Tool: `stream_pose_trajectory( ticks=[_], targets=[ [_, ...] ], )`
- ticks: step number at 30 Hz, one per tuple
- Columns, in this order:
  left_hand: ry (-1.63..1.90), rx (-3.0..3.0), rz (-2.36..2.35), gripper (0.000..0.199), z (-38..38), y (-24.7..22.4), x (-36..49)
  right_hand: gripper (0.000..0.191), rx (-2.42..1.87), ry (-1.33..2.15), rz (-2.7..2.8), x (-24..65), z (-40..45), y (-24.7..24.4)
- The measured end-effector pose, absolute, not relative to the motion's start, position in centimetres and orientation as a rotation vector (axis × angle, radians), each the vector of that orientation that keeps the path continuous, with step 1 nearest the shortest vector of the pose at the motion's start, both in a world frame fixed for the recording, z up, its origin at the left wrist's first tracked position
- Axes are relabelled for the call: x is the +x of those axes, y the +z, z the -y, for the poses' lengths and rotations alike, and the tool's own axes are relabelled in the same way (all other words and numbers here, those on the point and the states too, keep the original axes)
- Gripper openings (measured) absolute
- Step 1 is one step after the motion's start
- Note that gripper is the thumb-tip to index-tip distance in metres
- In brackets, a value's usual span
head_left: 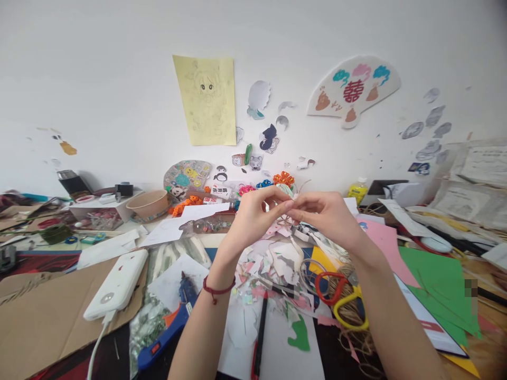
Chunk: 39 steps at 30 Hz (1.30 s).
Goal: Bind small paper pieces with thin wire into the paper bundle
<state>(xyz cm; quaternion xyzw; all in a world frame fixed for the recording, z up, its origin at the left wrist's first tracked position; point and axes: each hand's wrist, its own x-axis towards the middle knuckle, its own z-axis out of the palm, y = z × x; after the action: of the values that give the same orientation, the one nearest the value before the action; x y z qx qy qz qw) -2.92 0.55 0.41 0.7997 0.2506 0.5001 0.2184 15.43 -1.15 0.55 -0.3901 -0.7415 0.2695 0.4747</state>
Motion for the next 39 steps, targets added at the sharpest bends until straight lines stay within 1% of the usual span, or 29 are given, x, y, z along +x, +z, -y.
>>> stream_pose_trajectory(
  ticks=[8, 10, 13, 14, 18, 22, 23, 26, 28, 30, 36, 39],
  targets=[
    [1.537, 2.101, -0.79, 0.014, -0.9, -0.1, -2.5, 0.022, -1.085, 0.693, 1.82, 16.0, 1.2, 1.1],
    [1.571, 2.078, -0.792, 0.014, -0.9, -0.2, -2.3, 0.017, -1.134, 0.651, 1.832, 16.1, 1.2, 1.1],
    [1.627, 2.025, -0.766, 0.013, -1.2, -0.3, -2.1, 0.006, -1.269, 0.479, 1.842, 16.0, 1.2, 1.1],
    [1.639, 2.007, -0.763, 0.013, -1.2, -0.4, -2.1, 0.005, -1.324, 0.394, 1.833, 15.9, 1.2, 1.1],
    [1.633, 1.96, -0.812, 0.014, -1.2, -0.3, -2.1, 0.009, -1.427, 0.181, 1.739, 15.6, 1.0, 0.9],
    [1.623, 1.917, -0.834, 0.015, -0.9, -0.1, -1.9, 0.013, -1.302, -0.068, 1.565, 15.6, 0.8, 0.6],
    [1.61, 1.904, -0.813, 0.015, -0.8, -0.1, -1.8, 0.012, -1.241, -0.078, 1.542, 15.6, 0.7, 0.5],
    [1.578, 1.861, -0.736, 0.018, -0.9, -0.1, -1.8, 0.006, -1.071, 0.097, 1.548, 15.6, 0.3, 0.3],
    [1.577, 1.844, -0.718, 0.02, -1.1, -0.2, -2.0, 0.007, -0.985, 0.241, 1.572, 15.7, 0.1, 0.1],
    [1.568, 1.846, -0.73, 0.022, -1.2, -0.3, -2.1, 0.003, -0.869, 0.409, 1.586, 15.9, 0.0, 0.1],
    [1.497, 1.803, -0.677, 0.025, -0.9, -0.3, -2.0, 0.006, -0.57, 1.134, 1.475, 16.3, -0.3, 0.6],
    [1.402, 1.787, -0.606, 0.023, -0.6, 0.1, -2.1, 0.009, -0.497, 1.305, 1.382, 16.1, -0.5, 0.7]
  ],
)
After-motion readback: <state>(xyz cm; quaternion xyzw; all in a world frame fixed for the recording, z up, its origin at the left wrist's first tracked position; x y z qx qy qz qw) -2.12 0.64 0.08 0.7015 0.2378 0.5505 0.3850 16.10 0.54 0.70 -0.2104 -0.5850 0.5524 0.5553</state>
